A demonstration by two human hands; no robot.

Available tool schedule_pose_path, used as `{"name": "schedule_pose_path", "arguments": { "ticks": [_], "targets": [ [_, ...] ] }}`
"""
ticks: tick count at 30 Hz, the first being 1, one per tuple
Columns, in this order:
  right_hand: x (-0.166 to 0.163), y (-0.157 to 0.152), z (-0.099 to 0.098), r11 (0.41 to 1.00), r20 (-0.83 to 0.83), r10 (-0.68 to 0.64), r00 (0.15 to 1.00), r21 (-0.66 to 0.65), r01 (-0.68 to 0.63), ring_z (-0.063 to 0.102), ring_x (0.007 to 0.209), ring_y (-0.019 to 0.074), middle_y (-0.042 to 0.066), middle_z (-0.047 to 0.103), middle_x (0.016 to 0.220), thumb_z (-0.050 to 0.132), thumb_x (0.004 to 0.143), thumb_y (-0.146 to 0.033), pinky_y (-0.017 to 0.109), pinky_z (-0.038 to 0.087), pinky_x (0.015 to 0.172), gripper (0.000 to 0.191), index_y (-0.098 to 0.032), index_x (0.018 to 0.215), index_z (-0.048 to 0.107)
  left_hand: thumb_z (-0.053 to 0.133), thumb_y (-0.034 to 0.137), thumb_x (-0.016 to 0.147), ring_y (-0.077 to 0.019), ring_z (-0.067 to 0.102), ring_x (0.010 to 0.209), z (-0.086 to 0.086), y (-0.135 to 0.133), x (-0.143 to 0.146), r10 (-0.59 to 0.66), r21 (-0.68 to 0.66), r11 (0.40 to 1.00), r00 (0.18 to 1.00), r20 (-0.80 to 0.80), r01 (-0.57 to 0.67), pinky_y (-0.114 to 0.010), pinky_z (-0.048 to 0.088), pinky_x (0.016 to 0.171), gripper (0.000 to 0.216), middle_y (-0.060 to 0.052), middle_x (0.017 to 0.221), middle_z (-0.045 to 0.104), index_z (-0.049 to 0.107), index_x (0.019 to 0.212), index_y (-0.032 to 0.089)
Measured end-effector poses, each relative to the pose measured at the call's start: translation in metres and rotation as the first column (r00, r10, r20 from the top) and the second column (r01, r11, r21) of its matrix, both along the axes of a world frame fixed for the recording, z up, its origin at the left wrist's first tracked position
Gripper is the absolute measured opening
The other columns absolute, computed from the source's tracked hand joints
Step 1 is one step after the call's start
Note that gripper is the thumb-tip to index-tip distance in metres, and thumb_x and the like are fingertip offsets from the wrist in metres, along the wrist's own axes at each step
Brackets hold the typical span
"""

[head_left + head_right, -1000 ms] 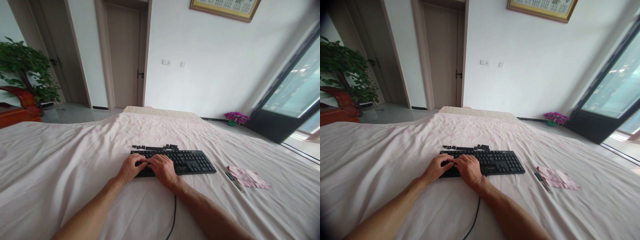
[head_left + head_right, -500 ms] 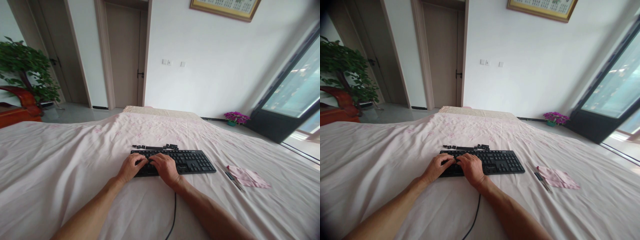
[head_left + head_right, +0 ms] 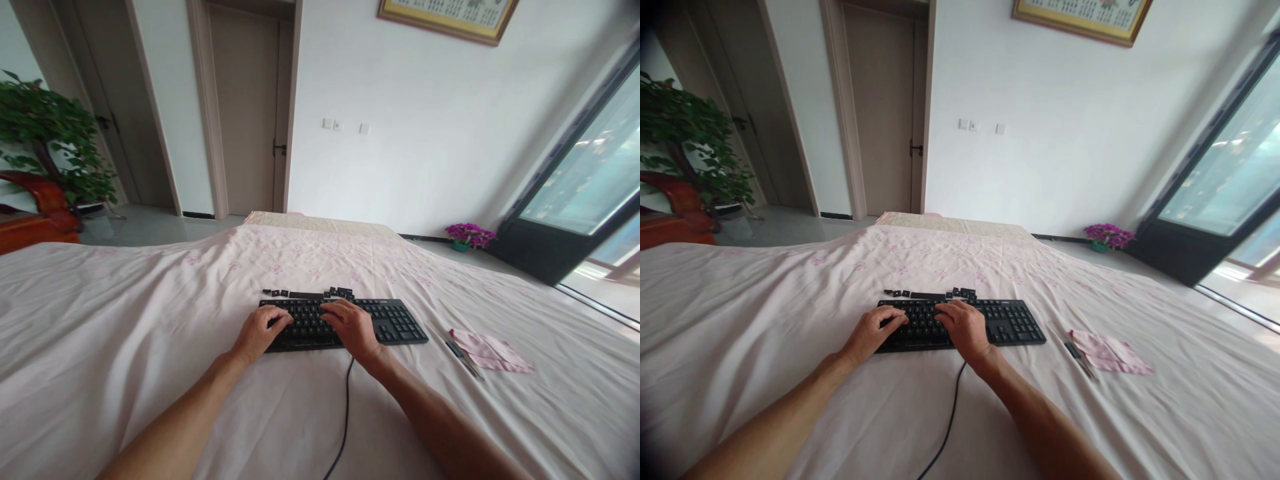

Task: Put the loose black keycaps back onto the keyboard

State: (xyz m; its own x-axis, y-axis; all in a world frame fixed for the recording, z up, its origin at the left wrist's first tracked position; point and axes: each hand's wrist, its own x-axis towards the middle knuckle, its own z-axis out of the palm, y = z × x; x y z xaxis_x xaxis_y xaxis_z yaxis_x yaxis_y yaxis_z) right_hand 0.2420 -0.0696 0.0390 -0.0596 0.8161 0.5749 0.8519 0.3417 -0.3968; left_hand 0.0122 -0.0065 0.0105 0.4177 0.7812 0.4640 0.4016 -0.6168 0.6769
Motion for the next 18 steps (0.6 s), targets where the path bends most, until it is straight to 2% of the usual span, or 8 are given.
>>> {"name": "schedule_pose_path", "arguments": {
  "ticks": [8, 18],
  "targets": [
    [0.004, -0.004, 0.001, 0.999, 0.022, -0.028, 0.999, 0.017, 0.028, 0.065, 0.083, 0.0149, 0.0, 0.07, 0.09, 0.059, 0.085, -0.031, 0.024, 0.048, 0.077, 0.018, -0.027, 0.098, 0.071, 0.051, 0.042, 0.086, -0.018, 0.064, 0.086, -0.002, 0.001, 0.0, -0.001, 0.007, 1.0, 1.0, -0.002, 0.001, -0.03, 0.048, 0.083, 0.029, -0.002, 0.088, 0.071, 0.071, 0.081, 0.023],
    [0.024, -0.009, -0.002, 0.997, 0.103, -0.065, 0.993, -0.038, 0.069, 0.064, 0.084, 0.0152, 0.0, 0.069, 0.092, 0.056, 0.087, -0.032, 0.026, 0.048, 0.078, 0.02, -0.028, 0.101, 0.07, 0.05, 0.04, 0.087, -0.017, 0.064, 0.086, -0.002, 0.001, -0.001, -0.015, 0.004, 1.0, 1.0, 0.001, 0.015, -0.028, 0.048, 0.082, 0.028, -0.002, 0.087, 0.071, 0.071, 0.082, 0.022]
  ]
}}
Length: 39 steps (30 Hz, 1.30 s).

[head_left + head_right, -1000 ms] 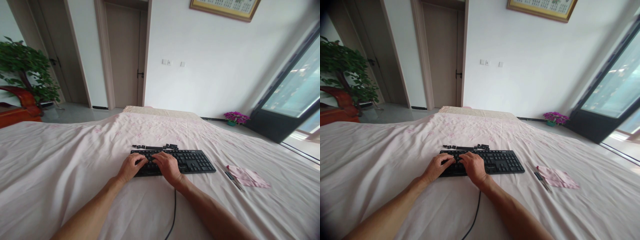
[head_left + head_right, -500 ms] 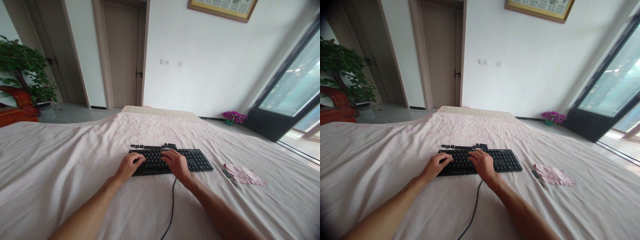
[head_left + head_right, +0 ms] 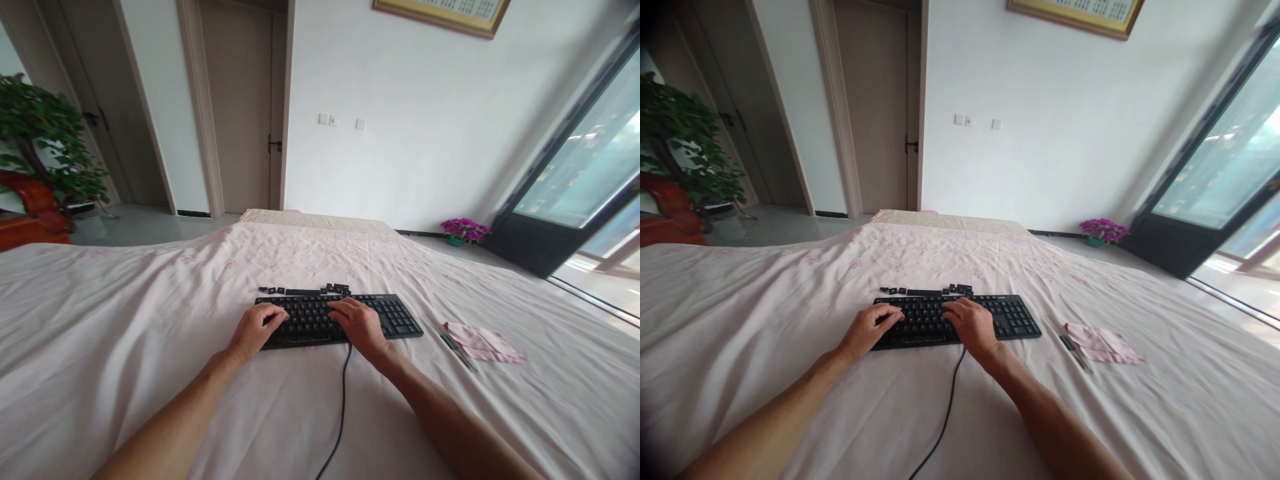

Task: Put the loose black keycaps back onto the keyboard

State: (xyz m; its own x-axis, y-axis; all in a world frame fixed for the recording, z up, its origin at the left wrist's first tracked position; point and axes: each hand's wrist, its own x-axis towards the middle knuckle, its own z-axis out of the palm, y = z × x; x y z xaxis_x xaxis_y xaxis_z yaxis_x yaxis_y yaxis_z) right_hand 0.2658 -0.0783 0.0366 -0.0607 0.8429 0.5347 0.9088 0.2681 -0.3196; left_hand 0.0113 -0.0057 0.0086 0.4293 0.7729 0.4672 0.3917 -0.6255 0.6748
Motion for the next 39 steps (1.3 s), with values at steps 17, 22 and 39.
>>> {"name": "schedule_pose_path", "arguments": {
  "ticks": [17, 22, 39],
  "targets": [
    [0.033, -0.011, -0.012, 0.995, 0.033, 0.09, 0.995, -0.046, -0.089, 0.06, 0.089, 0.0175, 0.002, 0.067, 0.096, 0.061, 0.084, -0.03, 0.032, 0.046, 0.085, 0.016, -0.028, 0.096, 0.072, 0.051, 0.038, 0.086, -0.0165, 0.065, 0.084, 0.001, 0.0, 0.001, 0.003, -0.002, 1.0, 1.0, 0.014, -0.003, -0.027, 0.049, 0.08, 0.026, -0.001, 0.087, 0.072, 0.071, 0.081, 0.021],
    [0.029, -0.009, -0.015, 0.996, 0.07, 0.081, 0.994, -0.049, -0.077, 0.058, 0.089, 0.0172, 0.001, 0.068, 0.097, 0.062, 0.084, -0.031, 0.032, 0.045, 0.083, 0.016, -0.03, 0.096, 0.073, 0.051, 0.038, 0.086, -0.0165, 0.064, 0.085, 0.0, 0.0, 0.0, 0.002, -0.009, 1.0, 1.0, 0.009, -0.002, -0.028, 0.048, 0.081, 0.025, -0.001, 0.088, 0.071, 0.07, 0.082, 0.021],
    [0.026, -0.01, -0.015, 0.989, 0.219, 0.15, 0.964, -0.047, -0.144, 0.055, 0.09, 0.0189, 0.001, 0.068, 0.098, 0.061, 0.085, -0.03, 0.033, 0.038, 0.081, 0.016, -0.03, 0.098, 0.071, 0.05, 0.039, 0.086, -0.0166, 0.065, 0.086, -0.005, 0.003, 0.0, 0.007, 0.006, 1.0, 1.0, -0.001, -0.007, -0.027, 0.048, 0.081, 0.026, -0.001, 0.089, 0.072, 0.07, 0.084, 0.021]
  ]
}}
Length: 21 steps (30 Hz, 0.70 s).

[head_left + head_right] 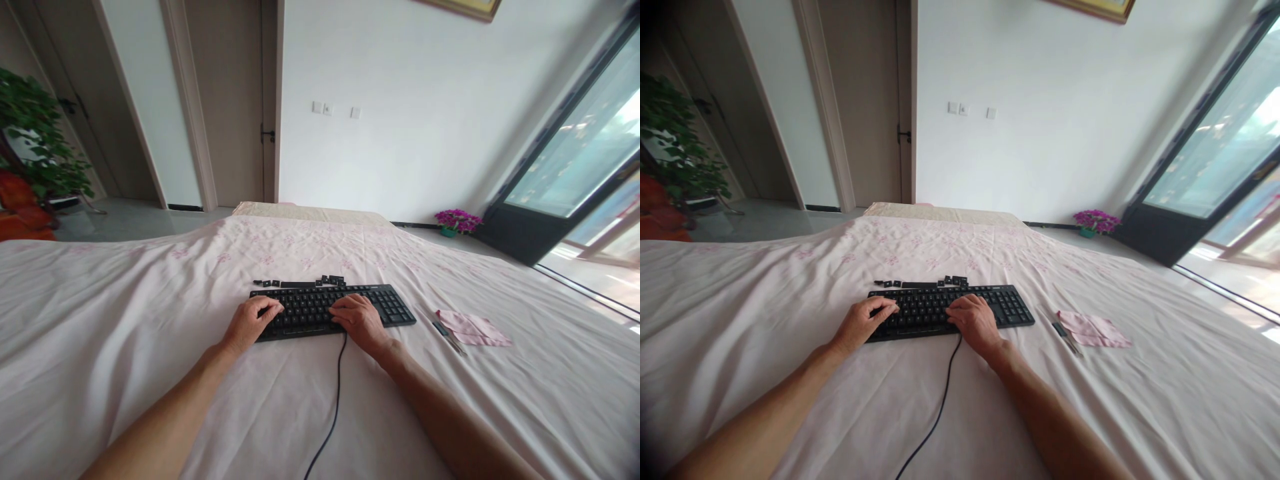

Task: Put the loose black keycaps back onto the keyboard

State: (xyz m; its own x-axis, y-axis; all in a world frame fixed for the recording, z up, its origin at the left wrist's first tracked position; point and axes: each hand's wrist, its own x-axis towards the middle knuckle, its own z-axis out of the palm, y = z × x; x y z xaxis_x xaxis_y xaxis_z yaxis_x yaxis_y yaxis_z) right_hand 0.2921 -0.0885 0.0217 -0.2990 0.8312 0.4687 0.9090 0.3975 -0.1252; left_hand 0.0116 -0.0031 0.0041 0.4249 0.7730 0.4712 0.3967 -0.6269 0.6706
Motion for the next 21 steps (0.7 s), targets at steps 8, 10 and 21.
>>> {"name": "schedule_pose_path", "arguments": {
  "ticks": [8, 10, 21],
  "targets": [
    [-0.0014, -0.0021, 0.0067, 0.999, 0.057, 0.046, 0.997, 0.004, -0.046, 0.056, 0.087, 0.0165, 0.001, 0.068, 0.095, 0.061, 0.086, -0.029, 0.031, 0.037, 0.079, 0.013, -0.028, 0.094, 0.071, 0.051, 0.038, 0.086, -0.0162, 0.065, 0.085, -0.0011, -0.0003, -0.0011, -0.005, 0.003, 1.0, 1.0, 0.003, 0.005, -0.027, 0.048, 0.081, 0.026, -0.001, 0.088, 0.072, 0.07, 0.084, 0.021],
    [-0.001, -0.0021, 0.0082, 0.998, 0.061, 0.056, 0.997, 0.002, -0.056, 0.056, 0.087, 0.0163, 0.001, 0.068, 0.095, 0.061, 0.086, -0.028, 0.031, 0.037, 0.079, 0.013, -0.027, 0.095, 0.07, 0.051, 0.038, 0.086, -0.0161, 0.065, 0.085, -0.0009, -0.0002, -0.001, -0.007, 0.003, 1.0, 1.0, 0.003, 0.007, -0.026, 0.048, 0.081, 0.025, -0.001, 0.088, 0.072, 0.07, 0.084, 0.021],
    [-0.0001, -0.0006, 0.0047, 0.997, 0.089, 0.08, 0.993, 0.01, -0.082, 0.057, 0.088, 0.0166, 0.002, 0.068, 0.097, 0.053, 0.091, -0.026, 0.031, 0.038, 0.078, 0.017, -0.026, 0.095, 0.069, 0.051, 0.037, 0.086, -0.0165, 0.065, 0.084, 0.0001, -0.0007, 0.0, -0.004, 0.019, 1.0, 1.0, 0.01, 0.003, -0.027, 0.049, 0.08, 0.025, -0.001, 0.088, 0.072, 0.07, 0.084, 0.022]
  ]
}}
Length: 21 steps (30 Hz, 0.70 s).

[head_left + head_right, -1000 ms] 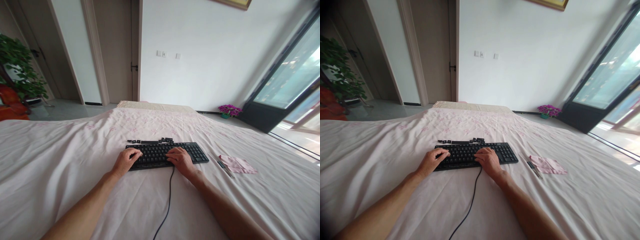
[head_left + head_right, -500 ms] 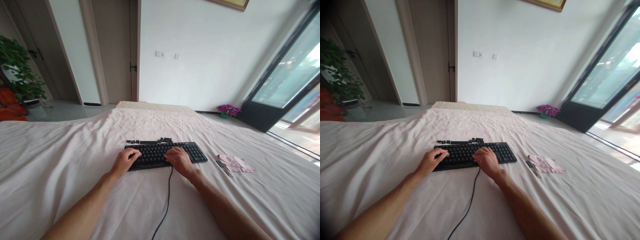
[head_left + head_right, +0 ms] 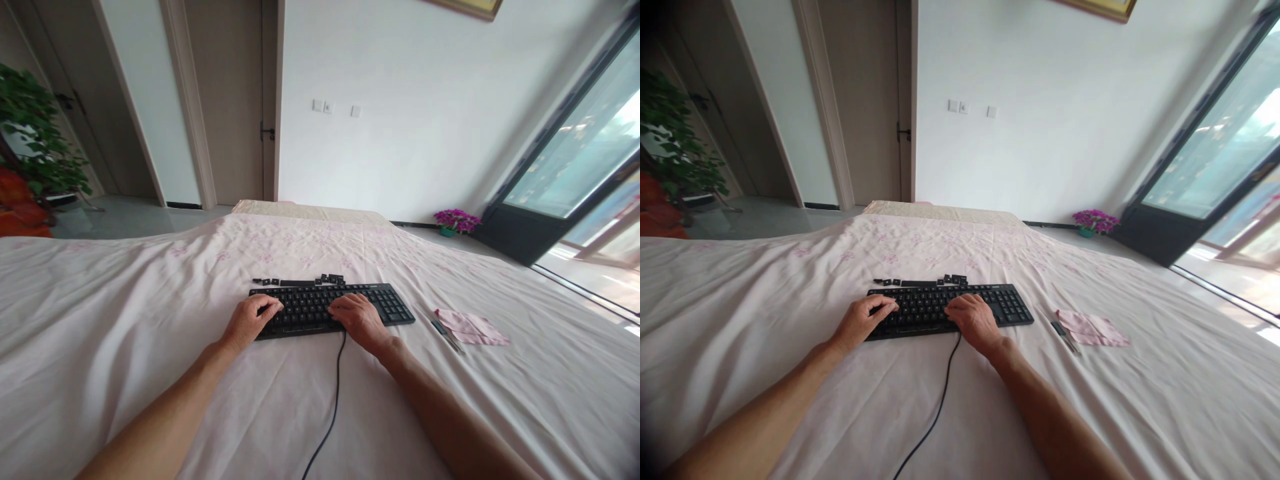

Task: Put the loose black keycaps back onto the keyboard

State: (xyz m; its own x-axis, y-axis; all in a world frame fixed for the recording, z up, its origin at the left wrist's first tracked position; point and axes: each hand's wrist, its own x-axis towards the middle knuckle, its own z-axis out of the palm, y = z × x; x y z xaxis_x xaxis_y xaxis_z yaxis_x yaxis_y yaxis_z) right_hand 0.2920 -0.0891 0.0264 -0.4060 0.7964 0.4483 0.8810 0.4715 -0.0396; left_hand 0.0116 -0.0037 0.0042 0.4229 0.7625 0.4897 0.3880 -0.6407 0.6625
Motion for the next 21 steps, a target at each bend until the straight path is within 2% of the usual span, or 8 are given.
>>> {"name": "schedule_pose_path", "arguments": {
  "ticks": [21],
  "targets": [
    [-0.0043, -0.0061, 0.0021, 0.998, 0.135, -0.043, 0.99, 0.045, 0.037, 0.056, 0.088, 0.0184, 0.004, 0.067, 0.098, 0.051, 0.092, -0.026, 0.033, 0.037, 0.078, 0.018, -0.023, 0.101, 0.066, 0.051, 0.038, 0.086, -0.0172, 0.065, 0.085, -0.0014, 0.0009, -0.0008, 0.009, 0.008, 1.0, 1.0, 0.004, -0.009, -0.029, 0.049, 0.082, 0.025, -0.002, 0.089, 0.072, 0.07, 0.084, 0.022]
  ]
}}
